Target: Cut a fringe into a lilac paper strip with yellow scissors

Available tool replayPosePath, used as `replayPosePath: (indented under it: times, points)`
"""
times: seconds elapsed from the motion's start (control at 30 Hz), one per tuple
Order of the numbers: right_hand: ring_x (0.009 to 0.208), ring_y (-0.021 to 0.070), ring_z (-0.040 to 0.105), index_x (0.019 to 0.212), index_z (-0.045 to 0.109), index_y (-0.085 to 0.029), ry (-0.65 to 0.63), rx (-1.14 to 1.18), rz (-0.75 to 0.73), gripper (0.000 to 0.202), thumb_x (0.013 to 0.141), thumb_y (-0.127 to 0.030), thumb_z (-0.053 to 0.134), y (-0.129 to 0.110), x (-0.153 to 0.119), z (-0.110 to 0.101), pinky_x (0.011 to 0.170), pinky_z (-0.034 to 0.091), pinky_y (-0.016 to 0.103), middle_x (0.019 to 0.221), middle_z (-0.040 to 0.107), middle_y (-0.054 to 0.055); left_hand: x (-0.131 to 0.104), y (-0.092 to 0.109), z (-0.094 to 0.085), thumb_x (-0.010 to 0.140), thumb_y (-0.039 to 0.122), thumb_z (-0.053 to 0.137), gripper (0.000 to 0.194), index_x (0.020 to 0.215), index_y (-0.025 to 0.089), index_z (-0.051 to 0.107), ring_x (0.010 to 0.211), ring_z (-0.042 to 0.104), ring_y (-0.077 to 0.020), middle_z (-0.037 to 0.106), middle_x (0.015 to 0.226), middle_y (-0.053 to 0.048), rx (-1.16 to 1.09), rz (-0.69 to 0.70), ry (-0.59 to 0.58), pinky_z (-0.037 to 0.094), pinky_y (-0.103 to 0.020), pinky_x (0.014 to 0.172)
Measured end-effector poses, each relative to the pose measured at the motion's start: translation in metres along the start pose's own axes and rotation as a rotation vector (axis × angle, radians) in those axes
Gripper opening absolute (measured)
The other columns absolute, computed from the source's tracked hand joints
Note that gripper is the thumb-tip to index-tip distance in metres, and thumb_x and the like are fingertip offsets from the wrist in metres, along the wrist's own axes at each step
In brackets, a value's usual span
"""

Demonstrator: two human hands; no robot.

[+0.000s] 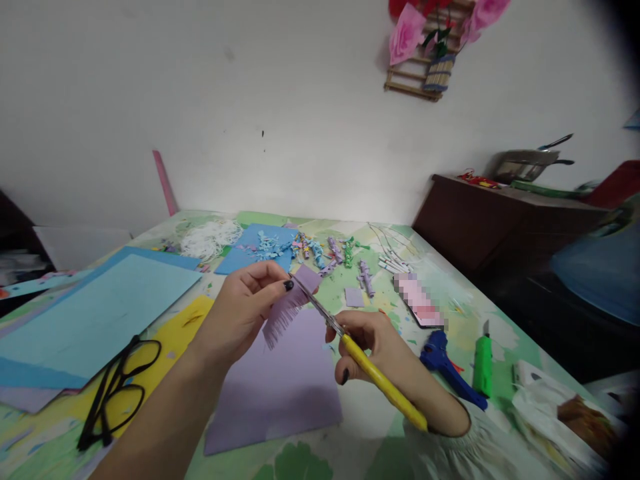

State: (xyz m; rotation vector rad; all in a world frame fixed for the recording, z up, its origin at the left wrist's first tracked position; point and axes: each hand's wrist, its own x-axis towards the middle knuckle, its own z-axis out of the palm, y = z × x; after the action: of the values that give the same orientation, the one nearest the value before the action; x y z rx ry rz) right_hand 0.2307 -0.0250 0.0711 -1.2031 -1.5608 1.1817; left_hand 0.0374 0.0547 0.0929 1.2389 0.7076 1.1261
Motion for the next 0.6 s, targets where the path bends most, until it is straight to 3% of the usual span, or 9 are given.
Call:
replayPosePath:
  times: [0.13,0.4,0.6]
  points:
    - [0.049,0.0109,0.034,0.069,0.057,-0.019,0.001,-0.003,0.005,0.049,0.051,-0.051,0.089,0.0003,-0.0001,-0.0003,0.045,0.024,0.023,0.054,0.035,-0.008,-0.0002,0.0006,0.0002,0.071,0.022,0.071,0.014,0.062,0.018,0.062,0.046,0.052,-0.0102,0.061,0.053,0.002,0.007,-0.010,-0.006,0.035,-0.020,0.044]
    - [0.048,0.0111,0.036,0.069,0.057,-0.019,0.014,-0.036,0.009,0.049,0.053,-0.052,0.088,-0.0009,-0.0004,0.0004,0.044,0.023,0.023,0.049,0.041,-0.007,-0.0009,0.0023,0.0013,0.070,0.020,0.070,0.011,0.063,0.017,0.062,0.055,0.058,-0.0141,0.058,0.052,0.002,0.018,-0.015,-0.006,0.040,-0.022,0.049]
    - [0.049,0.0118,0.038,0.068,0.057,-0.019,0.019,-0.040,0.014,0.048,0.053,-0.053,0.088,-0.0010,-0.0008,0.0012,0.044,0.025,0.023,0.050,0.042,-0.007,-0.0015,0.0032,0.0012,0.070,0.020,0.070,0.013,0.061,0.018,0.061,0.048,0.052,-0.0110,0.059,0.053,0.002,0.016,-0.006,-0.003,0.040,-0.023,0.049]
